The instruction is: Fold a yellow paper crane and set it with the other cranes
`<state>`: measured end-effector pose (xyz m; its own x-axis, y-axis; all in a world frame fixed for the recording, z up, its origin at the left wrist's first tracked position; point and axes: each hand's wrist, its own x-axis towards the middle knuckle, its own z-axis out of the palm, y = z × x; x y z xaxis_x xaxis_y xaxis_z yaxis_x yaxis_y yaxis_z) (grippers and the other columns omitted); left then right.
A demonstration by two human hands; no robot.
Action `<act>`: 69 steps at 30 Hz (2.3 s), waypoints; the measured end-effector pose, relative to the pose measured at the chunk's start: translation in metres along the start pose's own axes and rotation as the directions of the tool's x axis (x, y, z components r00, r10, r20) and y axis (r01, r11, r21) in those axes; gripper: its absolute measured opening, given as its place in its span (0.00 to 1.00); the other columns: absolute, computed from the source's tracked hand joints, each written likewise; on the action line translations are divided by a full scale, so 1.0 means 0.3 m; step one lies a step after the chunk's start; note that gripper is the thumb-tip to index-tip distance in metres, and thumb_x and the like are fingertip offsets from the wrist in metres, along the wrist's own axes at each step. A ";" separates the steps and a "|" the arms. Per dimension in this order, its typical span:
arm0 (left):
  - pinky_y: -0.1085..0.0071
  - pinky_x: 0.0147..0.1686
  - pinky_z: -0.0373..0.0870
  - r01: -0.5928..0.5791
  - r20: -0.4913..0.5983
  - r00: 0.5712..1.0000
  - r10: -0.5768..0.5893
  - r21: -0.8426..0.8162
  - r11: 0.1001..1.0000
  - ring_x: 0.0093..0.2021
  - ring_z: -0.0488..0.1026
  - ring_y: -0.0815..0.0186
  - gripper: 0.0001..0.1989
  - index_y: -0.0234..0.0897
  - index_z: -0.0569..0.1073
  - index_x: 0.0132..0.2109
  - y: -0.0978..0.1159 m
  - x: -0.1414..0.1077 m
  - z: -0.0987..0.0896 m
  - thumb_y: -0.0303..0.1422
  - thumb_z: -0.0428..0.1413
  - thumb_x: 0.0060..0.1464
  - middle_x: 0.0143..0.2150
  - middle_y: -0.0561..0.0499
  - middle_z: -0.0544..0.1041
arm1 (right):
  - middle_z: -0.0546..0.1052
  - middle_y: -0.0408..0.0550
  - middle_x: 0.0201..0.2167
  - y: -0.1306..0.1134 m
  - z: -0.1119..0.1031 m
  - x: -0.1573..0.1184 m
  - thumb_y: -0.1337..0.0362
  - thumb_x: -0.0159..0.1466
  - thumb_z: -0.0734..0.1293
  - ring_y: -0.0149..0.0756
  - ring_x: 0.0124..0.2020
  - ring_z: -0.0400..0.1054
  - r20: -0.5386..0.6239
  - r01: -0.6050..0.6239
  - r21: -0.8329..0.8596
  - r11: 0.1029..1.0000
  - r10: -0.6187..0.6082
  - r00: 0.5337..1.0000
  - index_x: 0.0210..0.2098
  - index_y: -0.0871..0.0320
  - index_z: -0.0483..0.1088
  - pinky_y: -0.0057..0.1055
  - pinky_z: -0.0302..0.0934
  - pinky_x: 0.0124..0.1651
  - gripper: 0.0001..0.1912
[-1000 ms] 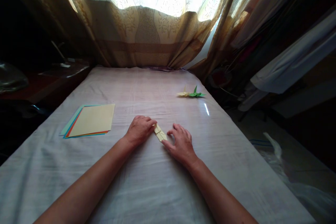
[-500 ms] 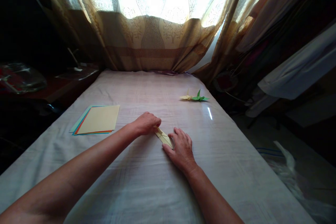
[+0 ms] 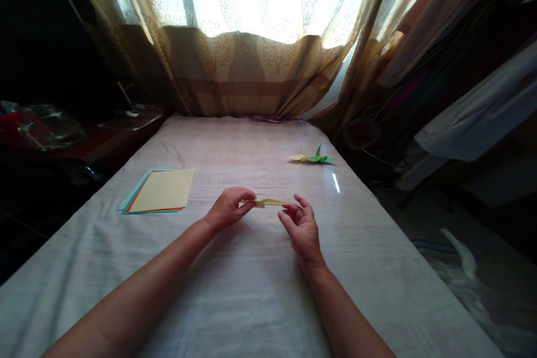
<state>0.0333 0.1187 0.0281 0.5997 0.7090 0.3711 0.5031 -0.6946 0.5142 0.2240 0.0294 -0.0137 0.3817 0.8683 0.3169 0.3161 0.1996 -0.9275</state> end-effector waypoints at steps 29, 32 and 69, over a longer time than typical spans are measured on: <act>0.68 0.39 0.69 0.021 -0.058 0.998 -0.012 0.153 0.988 0.37 0.75 0.64 0.06 0.42 0.77 0.41 0.082 -0.167 0.056 0.32 0.55 0.57 0.37 0.51 0.80 | 0.78 0.49 0.37 -0.080 -0.015 0.012 0.67 0.65 0.63 0.39 0.39 0.69 0.533 0.633 -0.440 0.637 -0.381 0.755 0.39 0.52 0.76 0.33 0.63 0.44 0.10; 0.65 0.40 0.68 -0.067 0.028 0.998 0.062 0.297 0.952 0.38 0.75 0.61 0.07 0.42 0.77 0.40 0.087 -0.203 0.062 0.35 0.55 0.59 0.37 0.50 0.80 | 0.78 0.51 0.44 -0.080 -0.039 -0.039 0.66 0.64 0.64 0.42 0.44 0.69 0.612 0.674 -0.417 0.609 -0.360 0.704 0.46 0.53 0.75 0.36 0.63 0.48 0.12; 0.61 0.46 0.69 0.106 -0.077 0.992 -0.099 0.088 0.990 0.43 0.73 0.61 0.15 0.39 0.69 0.52 0.104 -0.217 0.095 0.29 0.55 0.57 0.41 0.49 0.78 | 0.79 0.44 0.31 -0.017 0.047 -0.014 0.64 0.64 0.65 0.38 0.35 0.70 0.348 0.332 -0.511 0.793 -0.162 0.924 0.34 0.54 0.73 0.33 0.53 0.41 0.05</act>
<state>0.0277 0.0474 -0.0020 0.4970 0.7816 0.3770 0.6167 -0.6238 0.4802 0.2086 0.0312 -0.0131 -0.0007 0.9274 0.3740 0.8213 0.2138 -0.5289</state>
